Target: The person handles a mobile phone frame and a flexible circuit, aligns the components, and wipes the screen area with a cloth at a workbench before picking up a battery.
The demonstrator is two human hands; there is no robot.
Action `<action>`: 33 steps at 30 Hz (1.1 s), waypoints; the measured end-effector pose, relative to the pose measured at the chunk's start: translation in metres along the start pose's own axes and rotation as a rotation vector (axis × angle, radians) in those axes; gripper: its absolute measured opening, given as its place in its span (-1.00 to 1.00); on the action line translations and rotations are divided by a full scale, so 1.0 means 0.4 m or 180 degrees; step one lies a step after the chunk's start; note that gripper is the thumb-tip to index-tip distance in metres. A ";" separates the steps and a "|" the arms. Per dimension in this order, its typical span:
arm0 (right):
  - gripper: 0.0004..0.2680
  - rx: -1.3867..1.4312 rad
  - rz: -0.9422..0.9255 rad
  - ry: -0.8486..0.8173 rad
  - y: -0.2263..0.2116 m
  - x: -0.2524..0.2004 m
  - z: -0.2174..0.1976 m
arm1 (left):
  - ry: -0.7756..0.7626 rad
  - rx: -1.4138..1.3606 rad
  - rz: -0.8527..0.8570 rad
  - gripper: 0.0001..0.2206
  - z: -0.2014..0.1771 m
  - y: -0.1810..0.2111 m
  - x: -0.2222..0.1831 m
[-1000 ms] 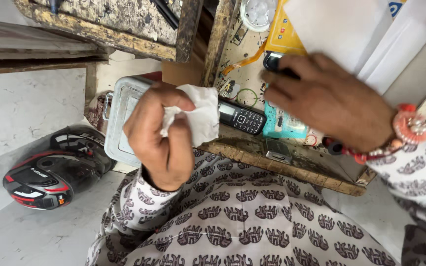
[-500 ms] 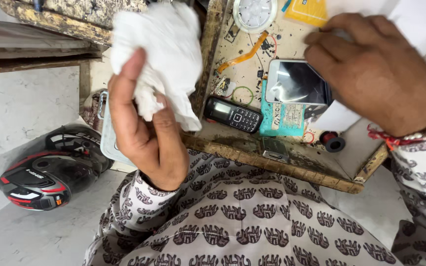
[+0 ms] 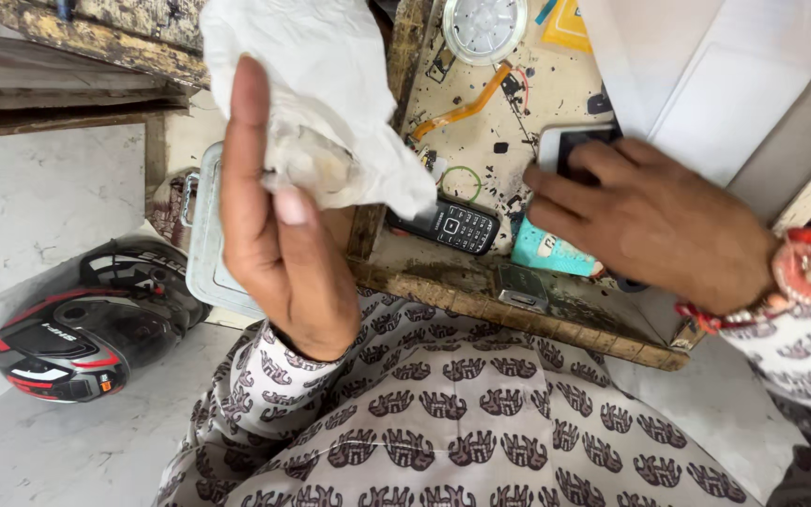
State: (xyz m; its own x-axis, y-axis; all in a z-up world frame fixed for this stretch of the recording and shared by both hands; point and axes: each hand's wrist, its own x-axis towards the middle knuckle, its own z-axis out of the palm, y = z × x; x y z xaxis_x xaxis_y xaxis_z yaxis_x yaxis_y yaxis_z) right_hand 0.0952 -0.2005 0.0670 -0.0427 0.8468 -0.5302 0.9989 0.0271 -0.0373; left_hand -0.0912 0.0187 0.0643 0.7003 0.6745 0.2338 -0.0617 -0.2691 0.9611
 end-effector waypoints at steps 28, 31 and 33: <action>-0.85 0.1567 0.1631 0.0971 0.009 -0.023 -0.043 | 0.0896 -0.0767 -0.0726 -0.39 0.013 0.046 0.027; -0.84 0.1721 0.1124 0.1799 0.010 -0.010 -0.047 | 0.0828 -0.0817 -0.0587 -0.42 0.024 0.033 0.023; -0.85 0.1722 0.0932 0.1751 0.016 0.011 -0.043 | 0.0718 -0.0745 -0.0391 -0.45 0.035 0.021 0.022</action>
State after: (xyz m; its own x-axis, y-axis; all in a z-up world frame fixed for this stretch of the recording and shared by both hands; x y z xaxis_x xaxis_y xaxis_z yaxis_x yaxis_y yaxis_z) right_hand 0.1015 -0.1874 0.0789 0.3730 0.9228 -0.0963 0.8160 -0.3756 -0.4394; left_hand -0.0755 0.0128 0.0723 0.5393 0.8341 0.1158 -0.1664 -0.0292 0.9856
